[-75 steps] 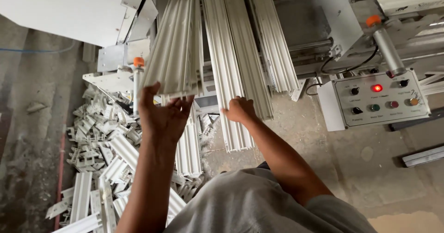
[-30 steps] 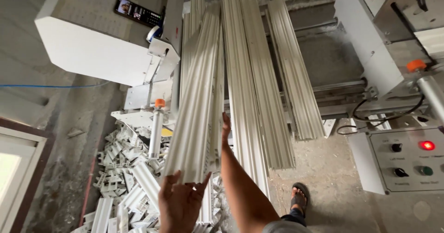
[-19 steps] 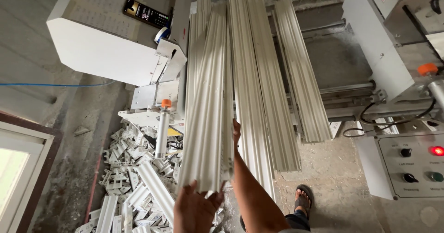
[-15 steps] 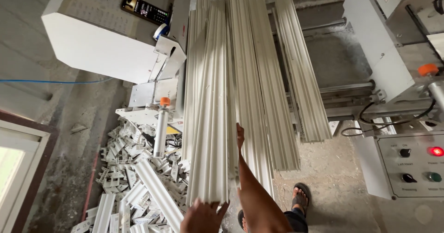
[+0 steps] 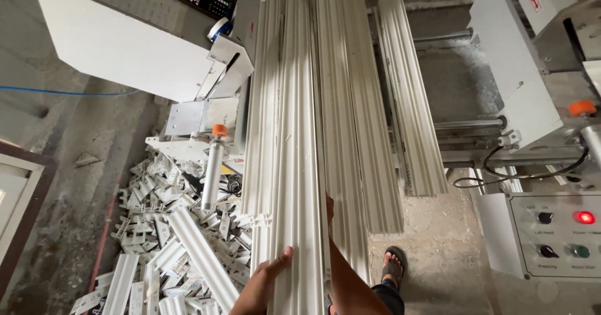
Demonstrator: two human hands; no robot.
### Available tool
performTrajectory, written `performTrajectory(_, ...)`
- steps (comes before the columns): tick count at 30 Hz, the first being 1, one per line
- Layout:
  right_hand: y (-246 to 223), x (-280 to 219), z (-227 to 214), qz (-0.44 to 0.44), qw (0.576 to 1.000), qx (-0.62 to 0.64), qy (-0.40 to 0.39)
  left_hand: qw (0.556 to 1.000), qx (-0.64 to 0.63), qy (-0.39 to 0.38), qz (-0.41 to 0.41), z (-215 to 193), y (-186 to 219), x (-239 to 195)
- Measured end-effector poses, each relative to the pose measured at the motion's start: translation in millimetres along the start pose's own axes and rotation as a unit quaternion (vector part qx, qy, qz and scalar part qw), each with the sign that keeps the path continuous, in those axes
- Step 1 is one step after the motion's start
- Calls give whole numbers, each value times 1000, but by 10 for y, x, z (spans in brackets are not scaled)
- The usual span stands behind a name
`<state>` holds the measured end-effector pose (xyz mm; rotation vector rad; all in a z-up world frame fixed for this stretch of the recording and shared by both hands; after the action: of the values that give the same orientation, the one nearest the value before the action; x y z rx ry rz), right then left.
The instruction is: Measuring and inspecting UPVC window profiles at a fabrication station.
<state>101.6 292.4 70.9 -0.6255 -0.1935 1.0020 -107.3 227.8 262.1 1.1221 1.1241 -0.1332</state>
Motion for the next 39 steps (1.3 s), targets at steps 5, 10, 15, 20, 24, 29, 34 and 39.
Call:
performTrajectory(5, 121, 97, -271, 31, 997, -46, 47, 1000, 13, 10, 2, -30, 219, -223)
performTrajectory(10, 279, 121, -468, 57, 990, -79, 98, 998, -30, 16, 58, -28, -43, -31)
performTrajectory(15, 474, -85, -1135, 98, 973, -134, 157, 999, -27, 17, 7, 59, 21, -111)
performTrajectory(20, -558, -936, 229, 219, 873, -418, 122, 995, -69, -19, 77, -11, -571, 397)
performTrajectory(24, -796, -1549, 319, 440, 844, -226, 207, 990, -102, -14, 95, 106, -620, 385)
performTrajectory(29, -450, -1901, -104, 399, 842, -307, 194, 994, -88, 35, 53, 384, -1487, 655)
performTrajectory(34, -821, -2172, 290, 328, 834, -416, 155, 989, -71, 28, 126, 163, -1030, 672)
performTrajectory(39, -642, -2248, 268, 353, 810, -466, 50, 970, -62, 5, 235, 507, -1886, 912)
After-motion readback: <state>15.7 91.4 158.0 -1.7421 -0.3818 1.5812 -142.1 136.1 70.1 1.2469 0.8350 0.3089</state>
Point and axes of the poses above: each hand's wrist, its own x-axis towards the middle knuckle, its own z-axis out of the palm, y = z × x, the point moved 2 cm from there along x, towards the middle knuckle, and after that the axes turned 7 degrees about z, right-handed, at the moved point
